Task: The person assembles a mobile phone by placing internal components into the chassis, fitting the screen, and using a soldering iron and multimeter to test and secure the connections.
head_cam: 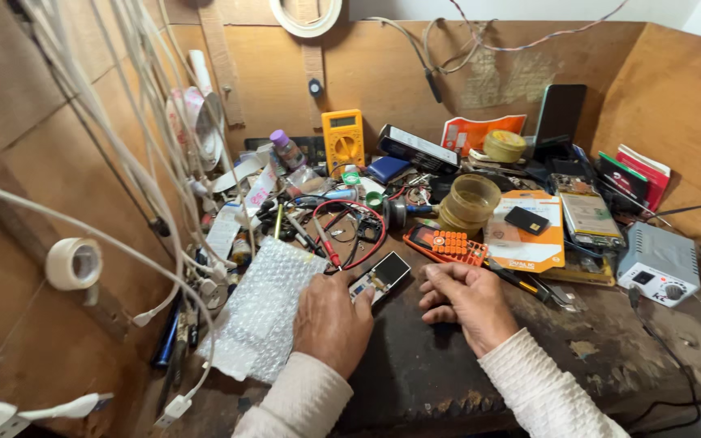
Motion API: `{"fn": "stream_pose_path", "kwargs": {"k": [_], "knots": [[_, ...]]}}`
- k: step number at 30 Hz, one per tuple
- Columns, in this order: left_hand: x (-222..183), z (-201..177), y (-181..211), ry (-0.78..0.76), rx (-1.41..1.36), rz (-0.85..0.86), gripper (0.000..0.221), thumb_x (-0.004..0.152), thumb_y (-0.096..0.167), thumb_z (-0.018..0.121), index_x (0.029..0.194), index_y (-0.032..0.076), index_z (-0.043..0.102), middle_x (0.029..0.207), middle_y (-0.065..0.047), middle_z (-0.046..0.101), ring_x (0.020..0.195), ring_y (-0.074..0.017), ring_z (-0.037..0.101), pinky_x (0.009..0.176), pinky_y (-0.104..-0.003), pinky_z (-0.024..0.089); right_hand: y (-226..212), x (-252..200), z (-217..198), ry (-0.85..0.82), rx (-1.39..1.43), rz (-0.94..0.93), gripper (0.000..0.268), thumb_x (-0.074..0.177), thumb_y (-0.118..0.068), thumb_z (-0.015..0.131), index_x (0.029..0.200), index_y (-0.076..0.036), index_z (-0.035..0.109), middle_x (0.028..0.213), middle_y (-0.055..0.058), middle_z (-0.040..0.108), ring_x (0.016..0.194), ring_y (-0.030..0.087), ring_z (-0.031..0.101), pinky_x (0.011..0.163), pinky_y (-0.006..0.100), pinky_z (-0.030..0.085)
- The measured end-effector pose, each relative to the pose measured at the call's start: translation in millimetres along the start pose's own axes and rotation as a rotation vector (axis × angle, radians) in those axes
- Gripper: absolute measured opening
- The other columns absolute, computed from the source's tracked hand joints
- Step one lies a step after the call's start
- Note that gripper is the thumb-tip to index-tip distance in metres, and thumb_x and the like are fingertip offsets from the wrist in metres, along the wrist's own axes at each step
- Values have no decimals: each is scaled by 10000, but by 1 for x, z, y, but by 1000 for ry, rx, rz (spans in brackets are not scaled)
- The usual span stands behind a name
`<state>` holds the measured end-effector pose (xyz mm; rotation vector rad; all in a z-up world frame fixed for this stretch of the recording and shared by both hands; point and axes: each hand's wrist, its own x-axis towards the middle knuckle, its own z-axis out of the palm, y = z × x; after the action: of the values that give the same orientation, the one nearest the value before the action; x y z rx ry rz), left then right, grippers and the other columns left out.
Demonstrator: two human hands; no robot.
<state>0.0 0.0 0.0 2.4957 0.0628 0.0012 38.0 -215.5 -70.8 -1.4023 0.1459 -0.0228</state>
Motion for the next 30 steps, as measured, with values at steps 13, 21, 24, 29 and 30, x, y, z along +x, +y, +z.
{"fn": "stream_pose_path", "kwargs": {"k": [13,21,24,29,30], "knots": [[15,38,-17,354,-305,429,470,722,71,836,1155,37,656,1058,-129,633,1040,-336,558,928,-445,435,-4,-5,13,37,-90,-43,238,935,-136,664,1040,73,707,801,93,682,607,166,680,483,325,593],[17,41,-20,334,-388,386,540,705,49,835,1201,20,624,1061,-127,632,1050,-330,561,929,-439,437,-26,-5,29,104,-565,-138,301,925,-184,661,1170,-32,746,631,62,644,454,122,615,399,290,534],[18,44,-21,353,-369,414,541,692,57,843,1187,22,630,1070,-132,629,1044,-333,559,925,-442,436,-32,0,33,68,-655,-119,281,900,-207,696,1103,-30,776,645,65,692,413,147,609,398,285,482],[16,43,-22,364,-388,430,530,709,45,829,1196,12,622,1082,-141,620,1070,-337,551,940,-444,433,-37,3,41,59,-633,-138,251,858,-195,740,1053,-46,794,700,24,747,434,108,589,381,273,478],[16,42,-21,344,-395,410,527,712,45,826,1198,16,623,1085,-137,620,1077,-330,553,945,-439,435,-39,3,42,51,-605,-158,246,849,-187,745,1040,-40,793,723,8,762,443,94,584,376,270,478]]}}
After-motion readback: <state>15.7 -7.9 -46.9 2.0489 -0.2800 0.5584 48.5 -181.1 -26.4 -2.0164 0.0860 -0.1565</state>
